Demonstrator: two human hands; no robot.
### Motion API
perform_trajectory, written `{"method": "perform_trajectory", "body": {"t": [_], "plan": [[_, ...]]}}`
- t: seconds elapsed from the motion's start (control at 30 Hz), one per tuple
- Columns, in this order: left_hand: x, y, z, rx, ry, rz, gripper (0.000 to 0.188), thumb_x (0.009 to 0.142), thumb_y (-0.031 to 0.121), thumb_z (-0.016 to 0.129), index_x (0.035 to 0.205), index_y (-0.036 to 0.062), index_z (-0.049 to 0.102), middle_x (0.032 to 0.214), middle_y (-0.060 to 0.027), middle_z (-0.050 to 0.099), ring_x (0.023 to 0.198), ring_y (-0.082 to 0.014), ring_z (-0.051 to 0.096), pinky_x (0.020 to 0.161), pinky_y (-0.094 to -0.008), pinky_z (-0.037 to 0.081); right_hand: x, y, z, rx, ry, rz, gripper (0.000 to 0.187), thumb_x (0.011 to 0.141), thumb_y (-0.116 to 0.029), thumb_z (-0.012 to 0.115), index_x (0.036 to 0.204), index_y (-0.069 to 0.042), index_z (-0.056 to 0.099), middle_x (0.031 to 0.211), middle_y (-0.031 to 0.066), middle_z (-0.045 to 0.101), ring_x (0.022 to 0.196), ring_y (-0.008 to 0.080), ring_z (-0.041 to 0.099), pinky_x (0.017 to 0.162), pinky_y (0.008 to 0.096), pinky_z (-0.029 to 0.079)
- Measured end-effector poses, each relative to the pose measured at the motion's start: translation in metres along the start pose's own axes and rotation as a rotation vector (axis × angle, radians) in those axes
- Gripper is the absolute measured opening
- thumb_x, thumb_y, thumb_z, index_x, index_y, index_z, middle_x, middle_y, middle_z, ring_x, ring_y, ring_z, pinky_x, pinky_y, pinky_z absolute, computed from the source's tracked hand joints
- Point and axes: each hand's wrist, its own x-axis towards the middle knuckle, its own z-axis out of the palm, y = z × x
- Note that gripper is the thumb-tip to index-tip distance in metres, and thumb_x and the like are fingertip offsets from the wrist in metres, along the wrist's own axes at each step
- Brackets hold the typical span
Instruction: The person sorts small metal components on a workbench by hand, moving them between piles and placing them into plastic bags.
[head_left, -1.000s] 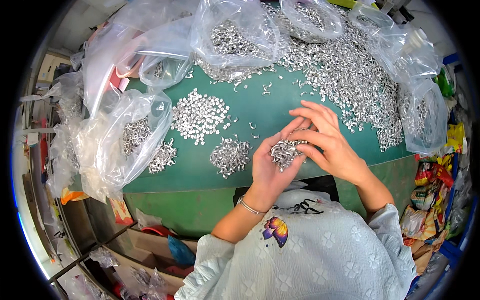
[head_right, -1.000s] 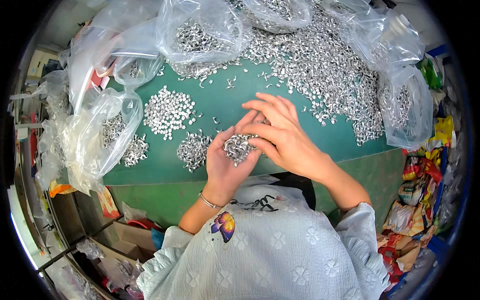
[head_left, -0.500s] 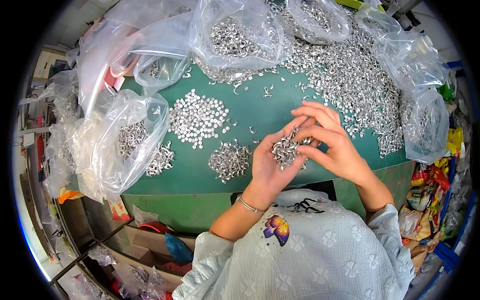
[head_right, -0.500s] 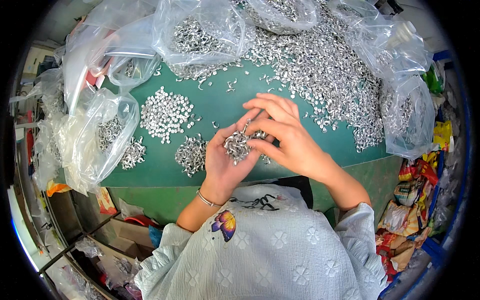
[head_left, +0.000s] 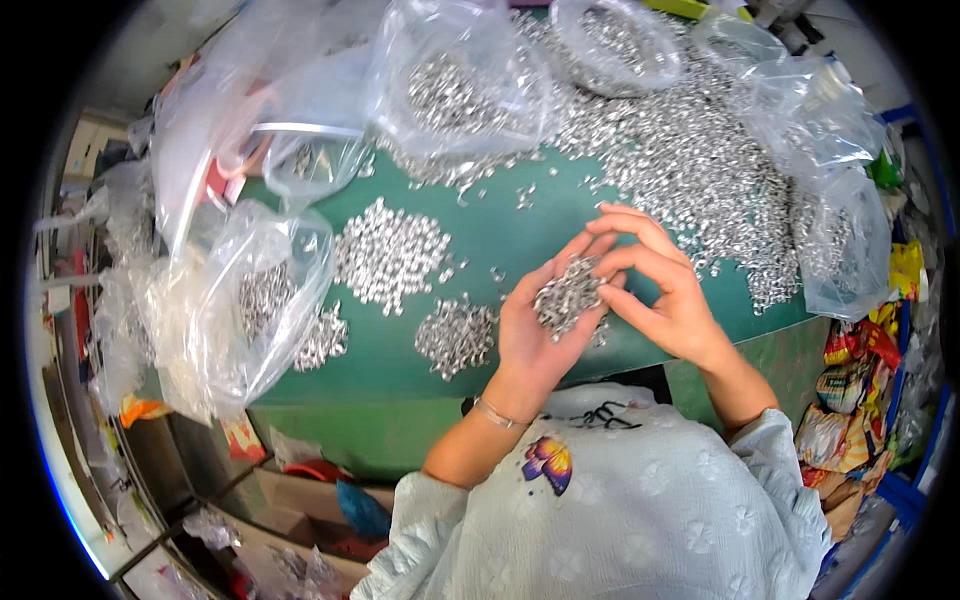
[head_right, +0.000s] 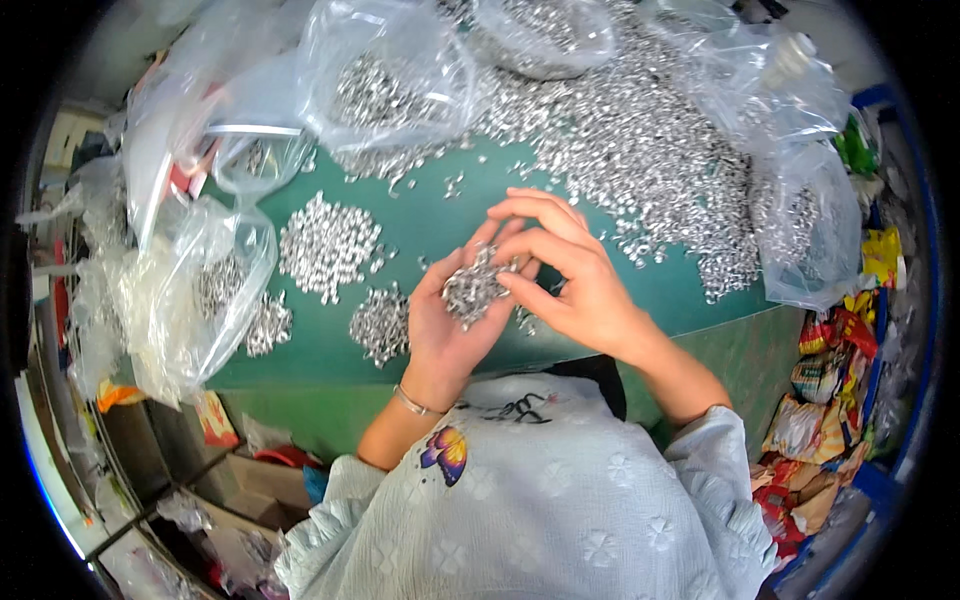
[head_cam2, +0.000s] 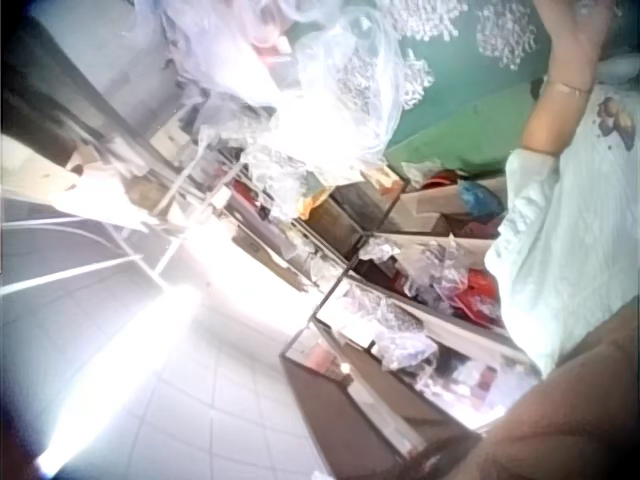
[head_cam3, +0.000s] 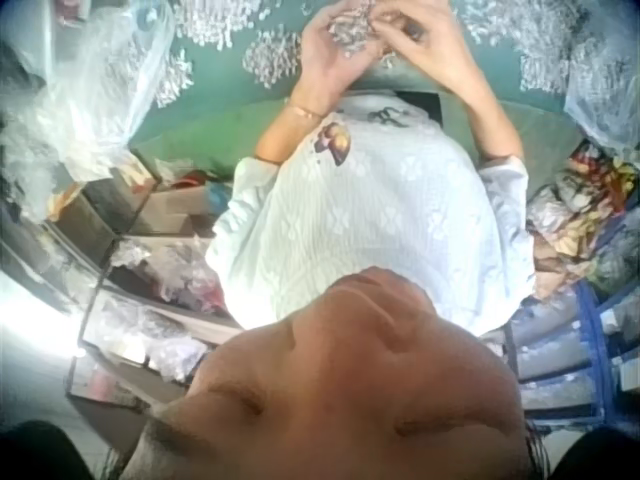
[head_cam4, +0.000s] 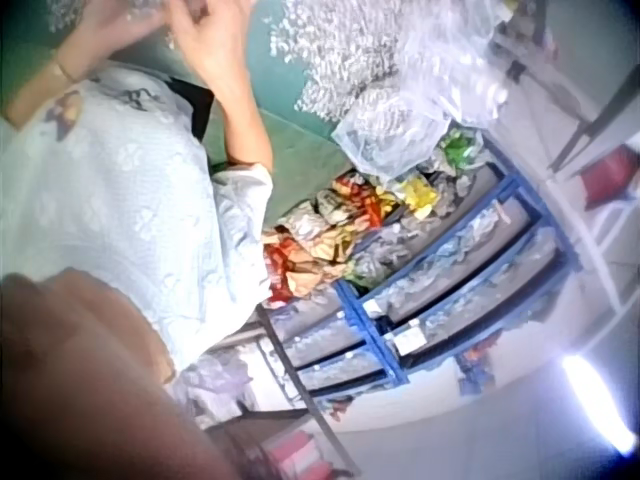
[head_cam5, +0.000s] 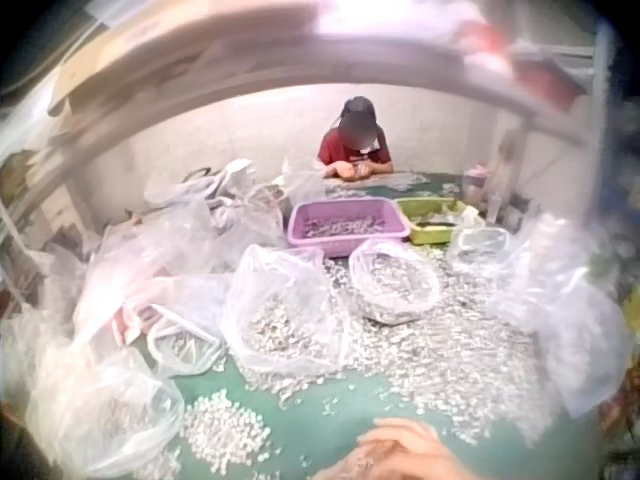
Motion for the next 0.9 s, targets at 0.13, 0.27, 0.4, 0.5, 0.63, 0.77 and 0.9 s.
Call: {"method": "perform_trajectory", "body": {"t": [0.13,0.27,0.4,0.5,0.63,0.77,0.9], "plan": [[0.014,-0.004,0.003,-0.114,0.232,0.074,0.031,0.096,0.013,0.046,0.122,-0.0024,0.051,0.122,-0.0186,0.056,0.121,-0.0330,0.051,0.107,-0.0475,0.038,-0.022,0.023,0.016,0.475,0.408,0.185,0.024,0.093,-0.003,0.053,0.117,0.002,0.053,0.119,0.0131,0.058,0.122,0.0231,0.050,0.104,0.0380,0.037],[0.028,-0.002,-0.011,-0.123,0.256,0.060,0.022,0.094,0.010,0.050,0.113,-0.0012,0.054,0.112,-0.0177,0.059,0.111,-0.0325,0.055,0.105,-0.0478,0.042,-0.038,0.047,0.032,0.733,0.540,0.367,0.023,0.097,-0.008,0.049,0.118,0.001,0.053,0.111,0.0102,0.062,0.109,0.0196,0.058,0.097,0.0339,0.043],[0.044,-0.004,-0.014,-0.130,0.183,-0.044,0.016,0.094,0.011,0.050,0.105,0.0002,0.056,0.103,-0.0157,0.059,0.099,-0.0297,0.057,0.096,-0.0431,0.048,-0.051,0.060,0.028,0.856,0.618,0.376,0.022,0.098,-0.007,0.048,0.117,0.001,0.053,0.104,0.0100,0.061,0.100,0.0194,0.060,0.094,0.0336,0.045],[0.056,-0.007,-0.008,-0.087,0.168,-0.093,0.014,0.095,0.012,0.050,0.103,0.0020,0.056,0.104,-0.0144,0.058,0.096,-0.0273,0.055,0.086,-0.0386,0.051,-0.054,0.064,0.022,0.866,0.651,0.355,0.022,0.098,-0.006,0.048,0.117,0.002,0.053,0.100,0.0096,0.062,0.096,0.0187,0.060,0.092,0.0326,0.046],[0.076,-0.015,0.003,0.013,0.124,-0.133,0.022,0.095,0.012,0.049,0.114,0.0002,0.054,0.117,-0.0166,0.056,0.111,-0.0306,0.053,0.098,-0.0430,0.045,-0.058,0.071,0.016,0.860,0.693,0.310,0.021,0.096,-0.003,0.050,0.117,0.003,0.054,0.100,0.0085,0.061,0.097,0.0165,0.059,0.090,0.0300,0.046],[0.087,-0.041,0.040,0.184,0.133,-0.102,0.032,0.096,0.012,0.047,0.125,-0.0020,0.049,0.130,-0.0188,0.051,0.126,-0.0335,0.046,0.111,-0.0470,0.034,-0.059,0.055,-0.003,0.469,0.724,0.224,0.020,0.093,0.002,0.053,0.112,0.004,0.056,0.104,0.0086,0.059,0.099,0.0152,0.058,0.089,0.0279,0.044],[0.087,-0.052,0.049,0.109,0.040,-0.201,0.035,0.097,0.014,0.045,0.128,-0.0026,0.047,0.132,-0.0193,0.050,0.129,-0.0339,0.043,0.113,-0.0477,0.032,-0.058,0.049,-0.023,0.423,0.804,0.165,0.022,0.089,0.005,0.055,0.110,0.004,0.058,0.105,0.0102,0.057,0.099,0.0165,0.056,0.089,0.0277,0.043]]}}
